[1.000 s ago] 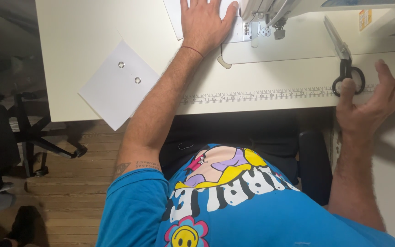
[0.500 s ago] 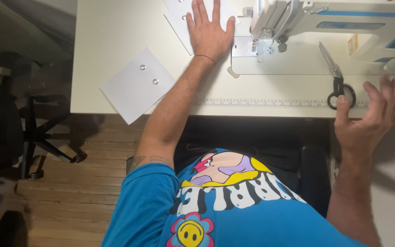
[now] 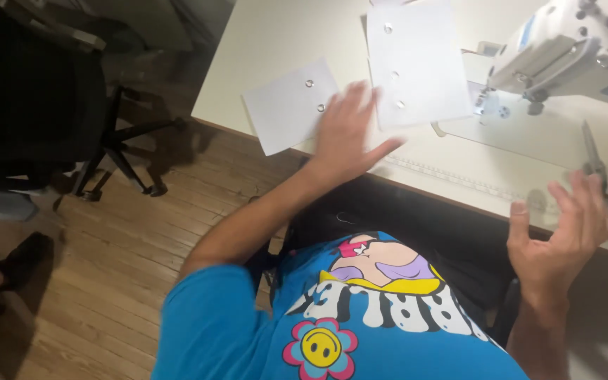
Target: Positioning and sewing material pieces with grommets using an industrial sewing machine
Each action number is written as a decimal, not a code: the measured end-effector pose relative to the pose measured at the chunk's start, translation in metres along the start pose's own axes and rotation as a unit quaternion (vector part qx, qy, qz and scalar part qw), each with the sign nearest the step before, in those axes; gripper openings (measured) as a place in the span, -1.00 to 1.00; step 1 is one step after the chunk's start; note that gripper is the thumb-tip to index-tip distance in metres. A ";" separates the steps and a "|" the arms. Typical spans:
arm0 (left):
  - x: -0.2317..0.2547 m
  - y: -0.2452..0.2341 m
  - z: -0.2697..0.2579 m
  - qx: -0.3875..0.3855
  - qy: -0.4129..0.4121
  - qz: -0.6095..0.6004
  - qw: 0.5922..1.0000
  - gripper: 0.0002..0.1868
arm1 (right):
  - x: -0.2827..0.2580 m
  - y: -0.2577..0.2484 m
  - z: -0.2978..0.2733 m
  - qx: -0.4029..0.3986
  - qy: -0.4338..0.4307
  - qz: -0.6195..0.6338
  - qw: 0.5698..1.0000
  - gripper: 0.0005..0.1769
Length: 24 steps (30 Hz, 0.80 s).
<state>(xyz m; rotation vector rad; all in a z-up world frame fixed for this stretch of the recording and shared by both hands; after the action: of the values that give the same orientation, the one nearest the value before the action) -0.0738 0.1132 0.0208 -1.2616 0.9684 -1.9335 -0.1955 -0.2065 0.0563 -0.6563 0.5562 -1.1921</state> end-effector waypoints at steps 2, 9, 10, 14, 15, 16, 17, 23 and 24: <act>-0.043 -0.020 -0.043 0.068 0.040 0.024 0.997 0.05 | -0.009 0.010 -0.003 -0.028 0.003 0.033 0.999 -0.62; -0.068 -0.040 -0.106 0.043 0.110 0.168 0.979 -0.54 | -0.072 0.059 0.016 -0.098 -0.019 0.189 0.977 -0.60; -0.060 -0.033 -0.110 0.072 0.119 0.175 0.975 -0.56 | -0.076 0.068 0.018 -0.153 0.051 0.251 0.955 -0.60; -0.004 -0.027 -0.108 0.104 0.198 0.116 0.968 -0.64 | -0.100 0.065 0.053 -0.193 0.129 0.387 0.892 -0.34; 0.006 -0.028 -0.104 0.104 0.206 0.108 0.967 -0.64 | -0.085 0.076 0.048 -0.191 0.135 0.379 0.895 -0.34; 0.017 -0.031 -0.101 0.112 0.266 0.052 0.956 -0.70 | -0.070 0.090 0.042 -0.187 0.175 0.435 0.863 -0.23; 0.028 -0.034 -0.099 0.120 0.325 -0.004 0.938 -0.75 | -0.054 0.103 0.037 -0.182 0.215 0.488 0.826 -0.09; 0.066 -0.034 -0.062 0.038 0.413 -0.236 0.879 -0.85 | -0.026 0.075 0.042 -0.260 0.120 0.411 0.865 -0.01; 0.065 -0.025 -0.053 0.037 0.416 -0.238 0.877 -0.85 | -0.026 0.078 0.039 -0.259 0.123 0.409 0.866 -0.01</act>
<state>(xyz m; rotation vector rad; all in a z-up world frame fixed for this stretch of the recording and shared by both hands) -0.1481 0.0865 0.0578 -0.6125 1.0015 -2.9893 -0.1243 -0.1572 0.0287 -0.6109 1.2526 -0.3023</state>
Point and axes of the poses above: each hand's wrist, its own z-axis towards the middle knuckle, its own y-axis out of the palm, x = y × z, the point moved 3 cm from there along z, towards the middle knuckle, and after that the axes turned 11 degrees about -z, right-handed, at the moved point
